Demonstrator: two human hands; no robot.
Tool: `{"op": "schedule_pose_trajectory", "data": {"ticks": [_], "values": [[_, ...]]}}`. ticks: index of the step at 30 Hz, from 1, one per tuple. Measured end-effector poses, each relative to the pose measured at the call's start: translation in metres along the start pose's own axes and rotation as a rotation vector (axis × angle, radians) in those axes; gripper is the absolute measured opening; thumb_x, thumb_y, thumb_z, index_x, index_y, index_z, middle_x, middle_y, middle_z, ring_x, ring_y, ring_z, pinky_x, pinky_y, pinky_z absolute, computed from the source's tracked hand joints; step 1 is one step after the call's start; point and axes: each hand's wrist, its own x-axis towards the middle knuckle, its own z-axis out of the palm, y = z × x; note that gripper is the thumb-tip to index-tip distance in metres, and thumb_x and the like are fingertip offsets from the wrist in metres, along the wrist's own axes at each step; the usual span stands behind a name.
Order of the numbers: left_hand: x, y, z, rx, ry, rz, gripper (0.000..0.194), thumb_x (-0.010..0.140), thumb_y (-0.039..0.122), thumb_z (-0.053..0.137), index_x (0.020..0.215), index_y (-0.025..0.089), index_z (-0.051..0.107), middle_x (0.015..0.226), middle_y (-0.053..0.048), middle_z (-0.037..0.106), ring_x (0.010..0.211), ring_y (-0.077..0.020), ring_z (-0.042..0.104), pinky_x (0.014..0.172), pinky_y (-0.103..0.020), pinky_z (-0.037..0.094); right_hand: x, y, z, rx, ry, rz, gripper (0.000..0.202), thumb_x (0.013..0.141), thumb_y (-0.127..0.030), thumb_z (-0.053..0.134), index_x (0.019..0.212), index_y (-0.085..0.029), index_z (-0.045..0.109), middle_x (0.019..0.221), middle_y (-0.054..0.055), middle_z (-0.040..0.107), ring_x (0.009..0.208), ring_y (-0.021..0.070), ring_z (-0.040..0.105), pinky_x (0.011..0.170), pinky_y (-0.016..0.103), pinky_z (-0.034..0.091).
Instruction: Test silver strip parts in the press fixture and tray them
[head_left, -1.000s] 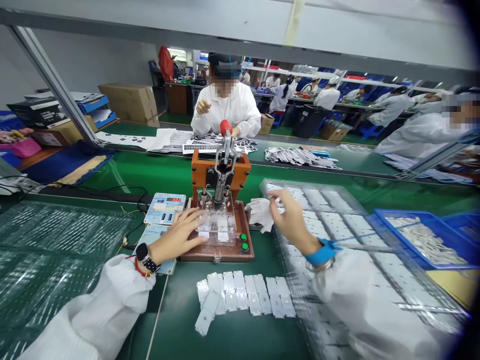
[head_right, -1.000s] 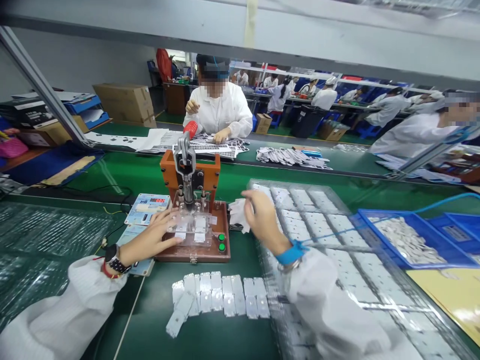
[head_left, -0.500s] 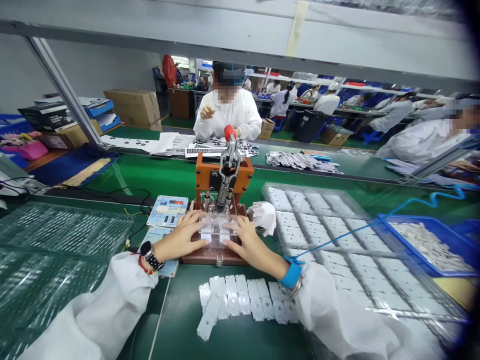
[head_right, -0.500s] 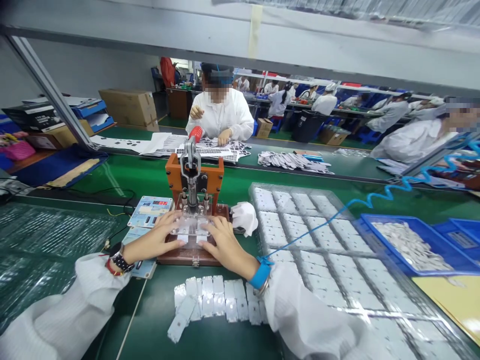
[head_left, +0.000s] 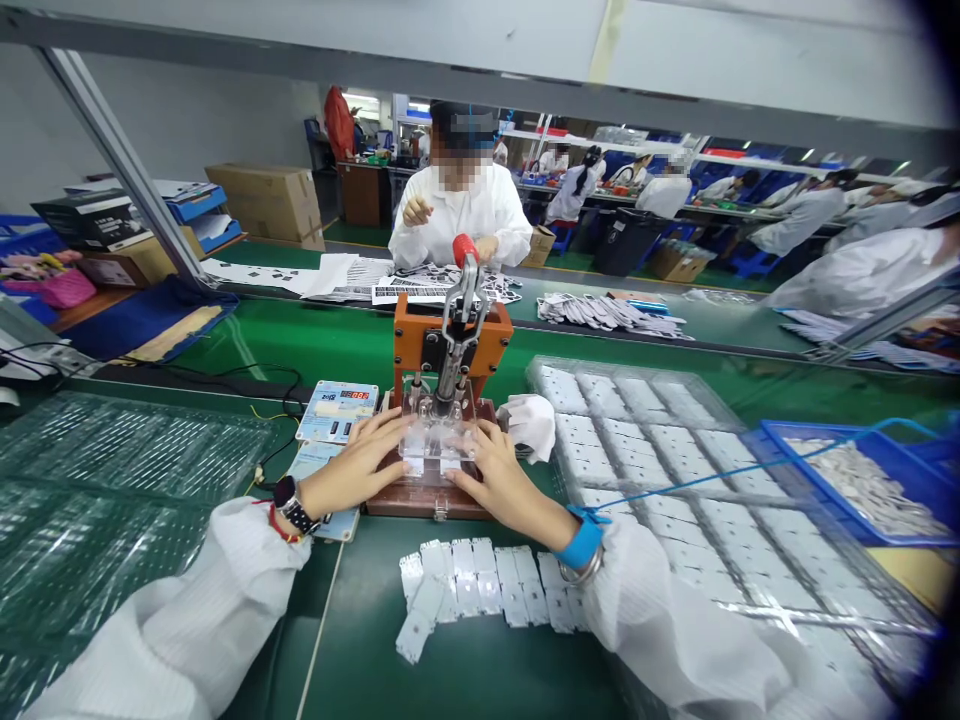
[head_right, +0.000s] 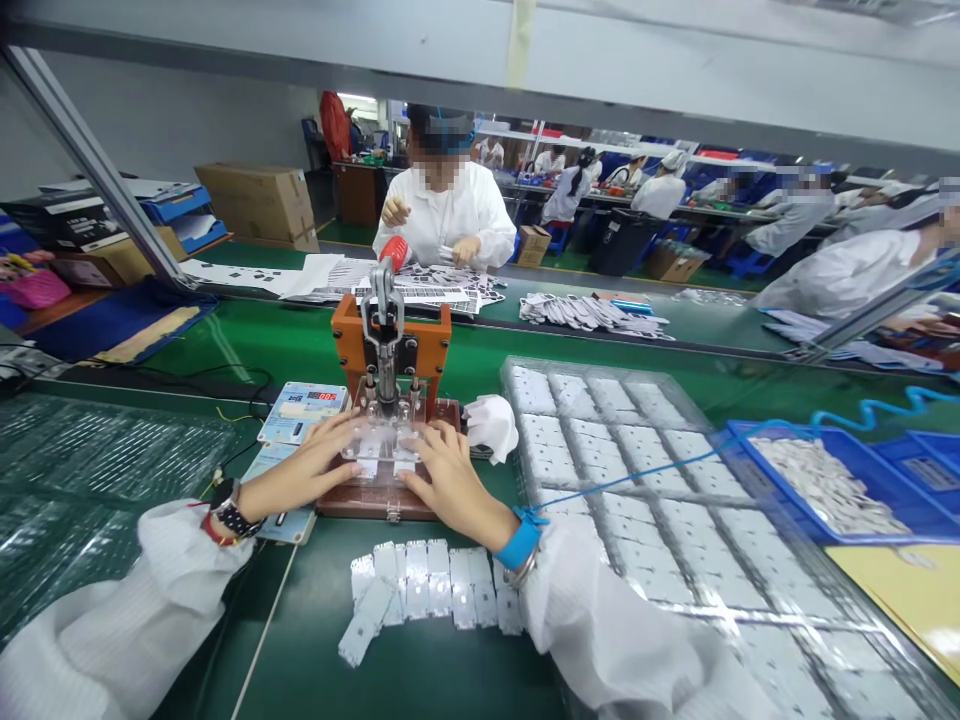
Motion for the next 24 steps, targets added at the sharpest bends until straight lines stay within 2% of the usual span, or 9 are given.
{"op": "schedule_pose_trajectory", "data": {"ticks": [5, 7, 9, 12, 14, 16, 19, 21, 24], "values": [[-0.019, -0.021, -0.038, 0.104, 0.048, -0.018, 0.045, 0.099, 0.049, 0.036, 0.135, 0.026, 0.050, 0.143, -0.007, 0.049, 0.134, -0.0275, 0.039, 0.112, -0.047, 0.026, 0.017, 0.000, -0.052, 0.037, 0.414, 0.017, 0.019, 0.089, -0.018, 0.044, 0.096, -0.019, 0.062, 0.094, 0.008, 0.067, 0.090, 0.0219, 0.061, 0.082, 0.043, 0.053], [-0.024, -0.032, -0.049, 0.150, 0.020, -0.031, 0.046, 0.098, 0.050, 0.036, 0.135, 0.026, 0.050, 0.140, -0.007, 0.053, 0.131, -0.0276, 0.043, 0.110, -0.045, 0.029, 0.048, -0.006, -0.085, 0.056, 0.643, -0.024, 0.018, 0.089, -0.020, 0.046, 0.097, -0.019, 0.062, 0.098, 0.007, 0.067, 0.094, 0.0204, 0.062, 0.085, 0.041, 0.053], [-0.024, -0.041, -0.052, 0.200, -0.043, -0.064, 0.050, 0.095, 0.051, 0.041, 0.138, 0.025, 0.047, 0.142, -0.009, 0.050, 0.133, -0.0300, 0.040, 0.110, -0.047, 0.029, 0.093, -0.018, -0.116, 0.194, 0.735, -0.080, 0.020, 0.093, -0.024, 0.044, 0.103, -0.016, 0.060, 0.103, 0.006, 0.066, 0.101, 0.0172, 0.063, 0.092, 0.039, 0.051], [-0.023, -0.050, -0.046, 0.250, -0.164, -0.163, 0.073, 0.085, 0.055, 0.057, 0.147, 0.023, 0.034, 0.153, -0.012, 0.035, 0.142, -0.0358, 0.024, 0.111, -0.055, 0.022, 0.161, -0.046, -0.148, 0.509, 0.394, -0.004, 0.040, 0.099, -0.037, 0.032, 0.107, -0.006, 0.055, 0.088, 0.003, 0.065, 0.085, 0.0131, 0.069, 0.081, 0.035, 0.054], [-0.027, -0.053, -0.040, 0.257, -0.234, -0.213, 0.091, 0.078, 0.057, 0.065, 0.151, 0.023, 0.024, 0.157, -0.014, 0.026, 0.145, -0.0375, 0.014, 0.112, -0.058, 0.018, 0.182, -0.070, -0.163, 0.638, 0.158, 0.021, 0.057, 0.099, -0.032, 0.009, 0.117, 0.008, 0.044, 0.084, 0.001, 0.060, 0.079, 0.0097, 0.069, 0.077, 0.032, 0.051], [-0.035, -0.056, -0.033, 0.260, -0.276, -0.215, 0.100, 0.074, 0.060, 0.067, 0.153, 0.024, 0.017, 0.158, -0.015, 0.021, 0.146, -0.0376, 0.010, 0.112, -0.060, 0.016, 0.174, -0.096, -0.171, 0.642, 0.210, -0.096, 0.059, 0.093, -0.022, 0.000, 0.125, 0.015, 0.032, 0.084, -0.002, 0.055, 0.079, 0.0059, 0.067, 0.076, 0.029, 0.046], [-0.048, -0.062, -0.024, 0.290, -0.262, -0.167, 0.102, 0.074, 0.061, 0.068, 0.154, 0.028, 0.014, 0.158, -0.014, 0.021, 0.145, -0.0381, 0.010, 0.112, -0.063, 0.014, 0.119, -0.123, -0.161, 0.500, 0.479, -0.370, 0.043, 0.093, -0.020, 0.040, 0.134, -0.008, 0.040, 0.096, -0.003, 0.062, 0.083, 0.0086, 0.068, 0.083, 0.027, 0.051], [-0.054, -0.068, -0.019, 0.315, -0.227, -0.136, 0.101, 0.073, 0.057, 0.070, 0.153, 0.028, 0.016, 0.157, -0.013, 0.023, 0.145, -0.0388, 0.012, 0.111, -0.065, 0.015, 0.078, -0.127, -0.136, 0.280, 0.550, -0.452, 0.038, 0.097, -0.018, 0.032, 0.131, -0.018, 0.047, 0.107, -0.002, 0.063, 0.101, 0.0121, 0.066, 0.092, 0.029, 0.052], [-0.057, -0.078, -0.012, 0.354, -0.202, -0.107, 0.103, 0.070, 0.059, 0.073, 0.153, 0.027, 0.020, 0.155, -0.013, 0.026, 0.144, -0.0413, 0.014, 0.110, -0.066, 0.018, 0.039, -0.115, -0.088, -0.021, 0.642, -0.571, 0.033, 0.092, -0.006, 0.038, 0.119, -0.012, 0.057, 0.115, 0.008, 0.063, 0.125, 0.0154, 0.052, 0.111, 0.031, 0.042]]}}
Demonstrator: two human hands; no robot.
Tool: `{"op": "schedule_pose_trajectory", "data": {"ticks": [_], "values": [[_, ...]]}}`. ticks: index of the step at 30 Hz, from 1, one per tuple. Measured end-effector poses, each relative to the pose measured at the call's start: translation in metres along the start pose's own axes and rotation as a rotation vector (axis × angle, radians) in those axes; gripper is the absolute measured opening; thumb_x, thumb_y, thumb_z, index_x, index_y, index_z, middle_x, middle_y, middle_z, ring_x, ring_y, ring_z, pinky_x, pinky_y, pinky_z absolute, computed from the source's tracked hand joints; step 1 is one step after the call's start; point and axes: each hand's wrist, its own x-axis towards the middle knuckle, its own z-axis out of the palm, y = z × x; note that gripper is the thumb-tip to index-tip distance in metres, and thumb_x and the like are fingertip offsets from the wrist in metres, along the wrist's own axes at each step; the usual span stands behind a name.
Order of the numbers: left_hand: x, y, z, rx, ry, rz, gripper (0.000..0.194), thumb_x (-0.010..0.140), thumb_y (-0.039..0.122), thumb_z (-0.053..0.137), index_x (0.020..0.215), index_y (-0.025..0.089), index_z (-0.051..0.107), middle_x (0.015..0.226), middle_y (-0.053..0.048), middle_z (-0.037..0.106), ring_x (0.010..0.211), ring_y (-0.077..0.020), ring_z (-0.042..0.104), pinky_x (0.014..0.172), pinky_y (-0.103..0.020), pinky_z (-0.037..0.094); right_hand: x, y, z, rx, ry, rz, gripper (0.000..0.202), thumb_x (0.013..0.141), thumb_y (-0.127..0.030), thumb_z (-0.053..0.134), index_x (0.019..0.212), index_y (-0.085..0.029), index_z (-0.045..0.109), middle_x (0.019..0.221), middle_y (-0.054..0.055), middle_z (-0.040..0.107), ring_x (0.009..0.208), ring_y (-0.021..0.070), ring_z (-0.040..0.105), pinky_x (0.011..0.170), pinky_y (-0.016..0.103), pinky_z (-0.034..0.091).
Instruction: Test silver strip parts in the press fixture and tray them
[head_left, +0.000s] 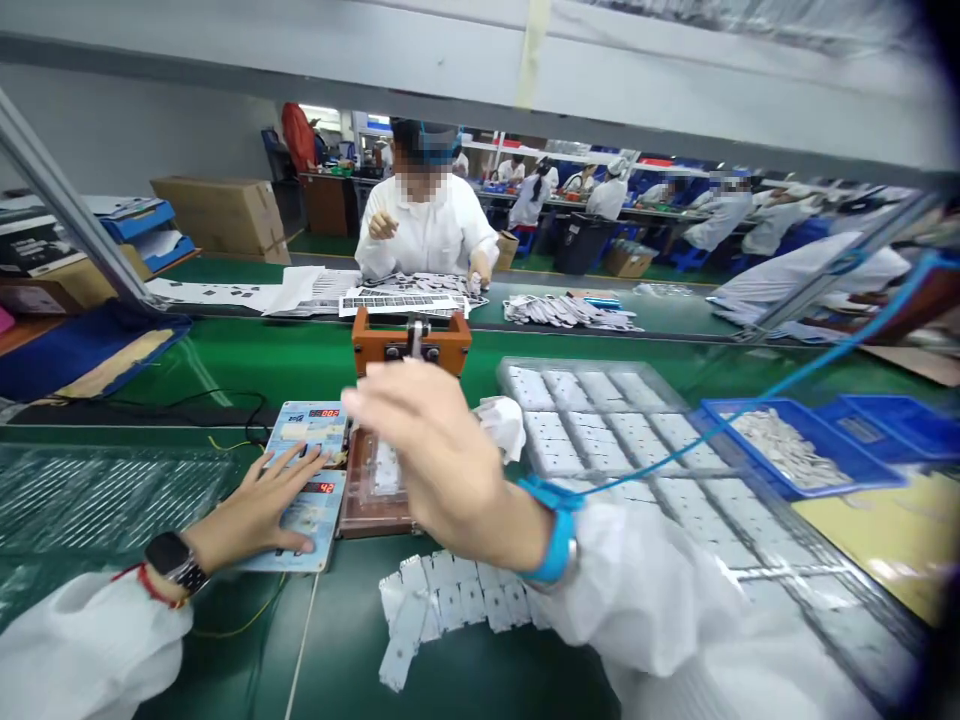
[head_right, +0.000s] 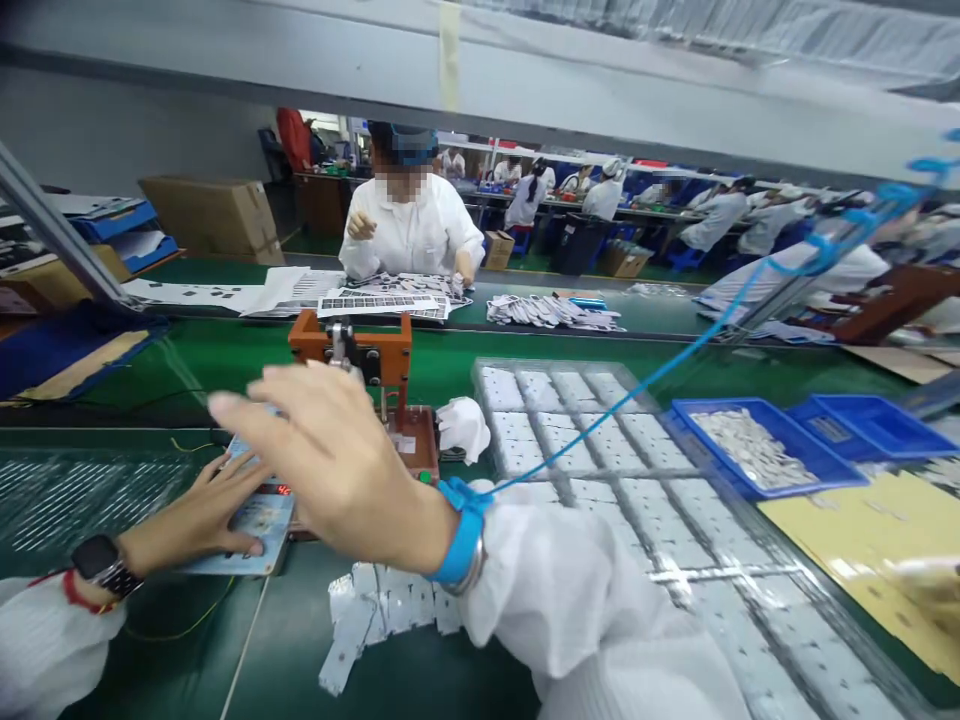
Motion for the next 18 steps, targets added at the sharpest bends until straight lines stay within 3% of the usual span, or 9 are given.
{"op": "schedule_pose_trajectory", "data": {"ticks": [2, 4, 6, 8, 10, 11, 13, 16, 18], "values": [[0.001, -0.005, 0.006, 0.027, 0.012, 0.015, 0.107, 0.066, 0.065, 0.073, 0.152, 0.027, 0.022, 0.154, -0.013, 0.028, 0.143, -0.0430, 0.017, 0.110, -0.066, 0.018, -0.024, 0.000, 0.012, -0.127, -0.006, -0.083, 0.031, 0.090, -0.004, 0.041, 0.115, -0.013, 0.059, 0.110, 0.007, 0.065, 0.133, 0.0163, 0.043, 0.117, 0.036, 0.034], [0.002, -0.009, 0.011, 0.048, 0.040, 0.019, 0.111, 0.061, 0.069, 0.075, 0.152, 0.028, 0.024, 0.153, -0.012, 0.030, 0.141, -0.0444, 0.021, 0.111, -0.064, 0.018, -0.034, 0.005, 0.016, -0.166, -0.063, -0.097, 0.035, 0.090, -0.005, 0.037, 0.117, -0.016, 0.057, 0.114, 0.005, 0.065, 0.136, 0.0153, 0.040, 0.117, 0.037, 0.034], [0.001, -0.011, 0.014, 0.051, 0.077, 0.020, 0.112, 0.060, 0.071, 0.074, 0.151, 0.029, 0.023, 0.153, -0.011, 0.029, 0.141, -0.0440, 0.023, 0.111, -0.062, 0.020, -0.035, 0.017, 0.009, -0.132, -0.077, -0.085, 0.040, 0.089, -0.005, 0.032, 0.120, -0.017, 0.054, 0.123, 0.005, 0.062, 0.134, 0.0135, 0.042, 0.112, 0.035, 0.040], [-0.001, -0.012, 0.015, 0.042, 0.090, 0.038, 0.109, 0.065, 0.074, 0.068, 0.152, 0.031, 0.018, 0.154, -0.010, 0.026, 0.141, -0.0428, 0.022, 0.111, -0.062, 0.021, -0.037, 0.041, -0.006, -0.136, -0.003, -0.043, 0.040, 0.088, -0.005, 0.033, 0.119, -0.019, 0.055, 0.125, 0.006, 0.061, 0.131, 0.0144, 0.046, 0.108, 0.037, 0.043], [-0.005, -0.012, 0.015, 0.026, 0.069, 0.059, 0.107, 0.069, 0.076, 0.063, 0.152, 0.032, 0.013, 0.155, -0.009, 0.024, 0.142, -0.0427, 0.020, 0.110, -0.063, 0.022, -0.046, 0.082, -0.027, -0.241, 0.022, 0.149, 0.041, 0.086, -0.004, 0.035, 0.116, -0.020, 0.058, 0.124, 0.007, 0.062, 0.128, 0.0177, 0.048, 0.109, 0.042, 0.041], [-0.006, -0.012, 0.015, 0.019, 0.064, 0.057, 0.106, 0.070, 0.076, 0.062, 0.152, 0.032, 0.012, 0.155, -0.009, 0.024, 0.142, -0.0433, 0.020, 0.110, -0.064, 0.023, -0.054, 0.107, -0.038, -0.324, -0.055, 0.321, 0.043, 0.084, -0.003, 0.035, 0.115, -0.019, 0.060, 0.123, 0.007, 0.062, 0.128, 0.0207, 0.048, 0.109, 0.045, 0.039], [-0.010, -0.014, 0.017, 0.011, 0.108, 0.023, 0.105, 0.070, 0.075, 0.063, 0.152, 0.033, 0.011, 0.155, -0.009, 0.024, 0.141, -0.0436, 0.021, 0.110, -0.063, 0.024, -0.076, 0.159, -0.058, -0.415, -0.357, 0.765, 0.049, 0.081, -0.001, 0.036, 0.121, -0.018, 0.059, 0.126, 0.009, 0.061, 0.126, 0.0237, 0.049, 0.109, 0.046, 0.039], [-0.015, -0.019, 0.022, 0.009, 0.198, -0.020, 0.103, 0.072, 0.068, 0.067, 0.152, 0.035, 0.012, 0.156, -0.007, 0.023, 0.141, -0.0418, 0.024, 0.111, -0.058, 0.024, -0.114, 0.223, -0.075, -0.382, -0.513, 0.932, 0.039, 0.081, 0.002, 0.040, 0.104, -0.013, 0.068, 0.110, 0.012, 0.068, 0.112, 0.0227, 0.060, 0.104, 0.041, 0.045], [-0.016, -0.023, 0.024, 0.012, 0.184, -0.022, 0.103, 0.071, 0.065, 0.070, 0.152, 0.034, 0.014, 0.157, -0.007, 0.023, 0.141, -0.0408, 0.026, 0.112, -0.055, 0.024, -0.139, 0.248, -0.074, -0.351, -0.552, 0.955, 0.023, 0.086, -0.005, 0.049, 0.099, -0.012, 0.067, 0.107, 0.010, 0.068, 0.107, 0.0197, 0.062, 0.101, 0.040, 0.047]]}}
